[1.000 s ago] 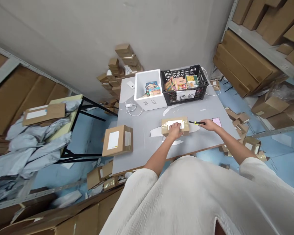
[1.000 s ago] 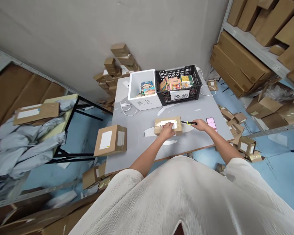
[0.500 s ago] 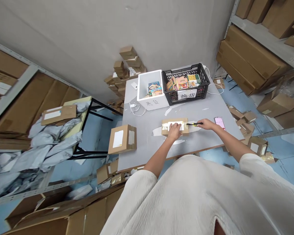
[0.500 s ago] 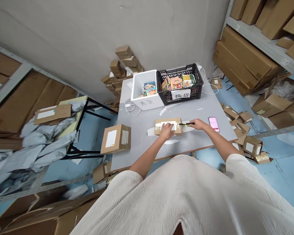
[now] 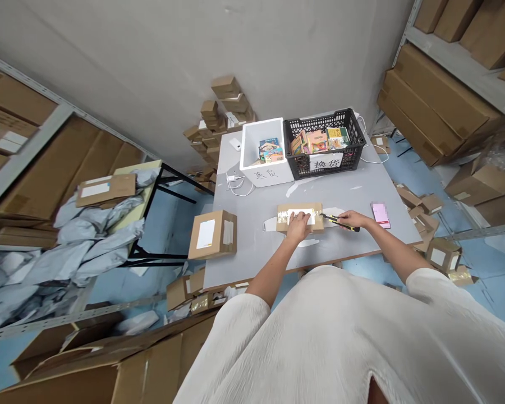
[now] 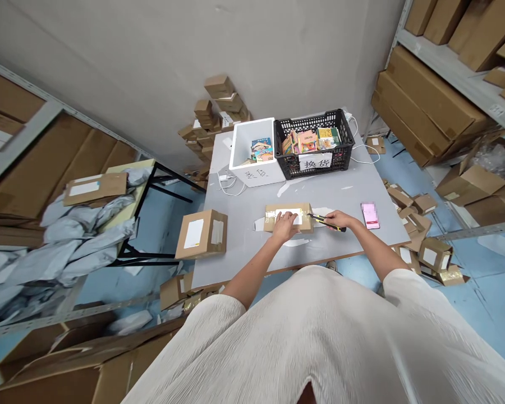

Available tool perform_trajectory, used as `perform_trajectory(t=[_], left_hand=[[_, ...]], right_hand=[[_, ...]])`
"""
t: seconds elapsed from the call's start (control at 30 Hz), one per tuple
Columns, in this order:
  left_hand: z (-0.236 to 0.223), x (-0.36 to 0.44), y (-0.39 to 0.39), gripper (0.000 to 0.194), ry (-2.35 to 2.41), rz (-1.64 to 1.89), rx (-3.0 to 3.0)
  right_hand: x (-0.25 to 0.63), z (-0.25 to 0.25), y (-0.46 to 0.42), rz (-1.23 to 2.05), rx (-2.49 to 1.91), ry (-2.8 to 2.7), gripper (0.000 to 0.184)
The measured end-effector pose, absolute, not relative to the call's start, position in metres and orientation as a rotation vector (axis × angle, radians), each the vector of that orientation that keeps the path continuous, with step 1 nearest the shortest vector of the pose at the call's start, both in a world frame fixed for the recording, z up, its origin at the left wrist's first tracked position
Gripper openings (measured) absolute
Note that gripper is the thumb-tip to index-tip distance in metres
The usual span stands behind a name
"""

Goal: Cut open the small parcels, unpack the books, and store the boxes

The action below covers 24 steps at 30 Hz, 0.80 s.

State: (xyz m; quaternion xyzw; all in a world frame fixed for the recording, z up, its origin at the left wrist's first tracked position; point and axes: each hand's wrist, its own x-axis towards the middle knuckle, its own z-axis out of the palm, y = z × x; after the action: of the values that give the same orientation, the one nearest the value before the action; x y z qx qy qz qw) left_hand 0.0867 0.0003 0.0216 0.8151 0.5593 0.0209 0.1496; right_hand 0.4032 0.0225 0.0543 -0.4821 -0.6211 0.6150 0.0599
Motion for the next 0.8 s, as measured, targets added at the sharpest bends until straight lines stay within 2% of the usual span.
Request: perform_trajectory(t=[0.2,0.43,0.63,0.7,0.8], left_hand=[[0.02,0.086,-0.001,0.07,1.605,0.062,2.351],[0.022,0.085,-0.003,0.067,1.566,0.09,2.421],[0.031,0.084,0.002,0.079,1.538,0.089,2.348],[0.035,0.084,0.007,0.075,1.568,0.14,2.319],[0.039,0.087,0.019,0.058,1.646,0.201,2.292]], right_hand=[[0.405,0.055,0.006,1.939,-1.487,-1.692,0.058],[0.389,0.044,0.008,1.793,-1.471,-1.724,0.056],[0.397,0.035,0.007,1.676,-1.484,-1.629,0.052],[0.403,0.035,0.005,1.61,-1.52,-1.571,0.048],[0.405,0.039,0.001,1.495,-1.58,-1.608,0.041]])
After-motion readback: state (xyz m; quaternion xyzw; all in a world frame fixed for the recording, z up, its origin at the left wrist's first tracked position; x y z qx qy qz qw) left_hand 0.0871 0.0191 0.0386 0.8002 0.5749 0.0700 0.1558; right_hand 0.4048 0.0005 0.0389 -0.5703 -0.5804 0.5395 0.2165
